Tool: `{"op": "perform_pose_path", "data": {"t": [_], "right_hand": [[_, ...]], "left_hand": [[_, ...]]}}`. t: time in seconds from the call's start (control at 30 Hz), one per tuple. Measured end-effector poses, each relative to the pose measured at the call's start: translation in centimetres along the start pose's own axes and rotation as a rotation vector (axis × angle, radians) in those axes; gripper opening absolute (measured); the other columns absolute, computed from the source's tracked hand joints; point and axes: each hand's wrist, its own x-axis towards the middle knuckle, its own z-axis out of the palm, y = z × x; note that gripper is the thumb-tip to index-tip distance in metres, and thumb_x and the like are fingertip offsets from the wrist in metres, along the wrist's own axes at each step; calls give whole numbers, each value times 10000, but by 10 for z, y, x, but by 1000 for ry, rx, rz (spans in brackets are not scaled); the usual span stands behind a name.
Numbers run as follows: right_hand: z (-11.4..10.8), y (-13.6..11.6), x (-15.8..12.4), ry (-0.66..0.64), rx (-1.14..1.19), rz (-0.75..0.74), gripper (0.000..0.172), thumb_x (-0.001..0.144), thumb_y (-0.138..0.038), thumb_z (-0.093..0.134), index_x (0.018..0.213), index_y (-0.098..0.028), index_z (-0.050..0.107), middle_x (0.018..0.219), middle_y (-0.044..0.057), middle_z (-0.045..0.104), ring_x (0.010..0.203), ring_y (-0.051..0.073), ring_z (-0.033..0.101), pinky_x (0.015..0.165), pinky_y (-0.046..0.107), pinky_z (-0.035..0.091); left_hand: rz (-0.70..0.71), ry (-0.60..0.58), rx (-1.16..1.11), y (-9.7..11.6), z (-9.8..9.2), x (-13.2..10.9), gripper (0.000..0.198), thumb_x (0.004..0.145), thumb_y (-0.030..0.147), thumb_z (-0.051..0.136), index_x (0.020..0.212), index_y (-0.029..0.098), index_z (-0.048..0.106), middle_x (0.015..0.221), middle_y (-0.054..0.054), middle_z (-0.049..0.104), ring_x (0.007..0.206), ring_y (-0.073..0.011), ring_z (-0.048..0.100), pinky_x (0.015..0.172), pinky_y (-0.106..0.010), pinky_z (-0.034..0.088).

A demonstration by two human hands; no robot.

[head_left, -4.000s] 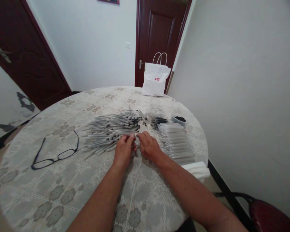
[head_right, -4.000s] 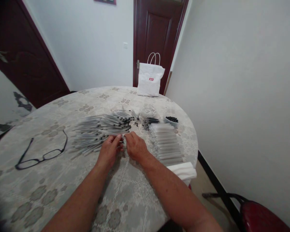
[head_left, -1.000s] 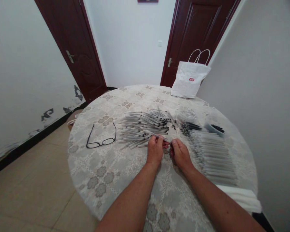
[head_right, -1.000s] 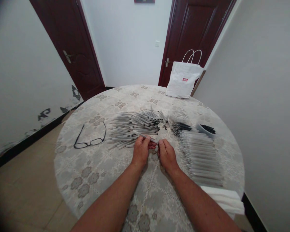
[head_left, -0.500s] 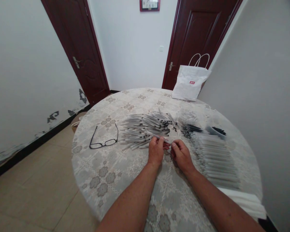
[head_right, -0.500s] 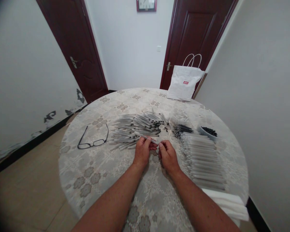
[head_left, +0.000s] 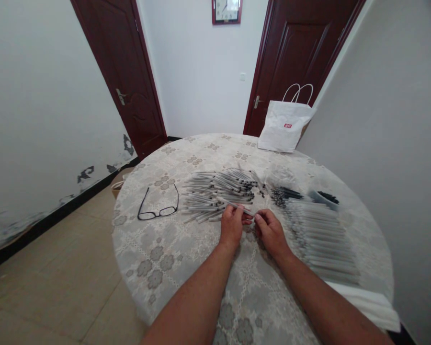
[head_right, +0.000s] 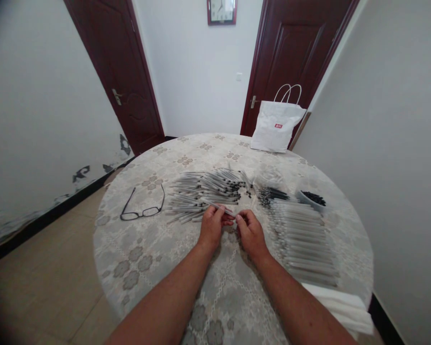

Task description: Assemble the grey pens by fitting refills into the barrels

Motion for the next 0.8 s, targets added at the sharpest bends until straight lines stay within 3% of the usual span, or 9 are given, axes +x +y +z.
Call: {"op": "perform_pose_path", "data": {"t": [0.2,0.8], "right_hand": [[1,-8,-1,45,-18,-58,292,858,-495,646,941,-216,634,619,-21,576,538,163,500,486,269,382],[9,-9,2,67,-7,-96,199,890,-399,610,946,-209,628,849,26,673,783,199,625,747,311,491]], "left_hand": [[11,1,-6,0,-2,2,291,834,433,678,895,155,618,858,-93,729,721,-210,734,570,-295,591],[12,-7,9,0,-9,7,319,805,443,726,893,155,622,814,-61,715,673,-184,709,582,-288,576]]}}
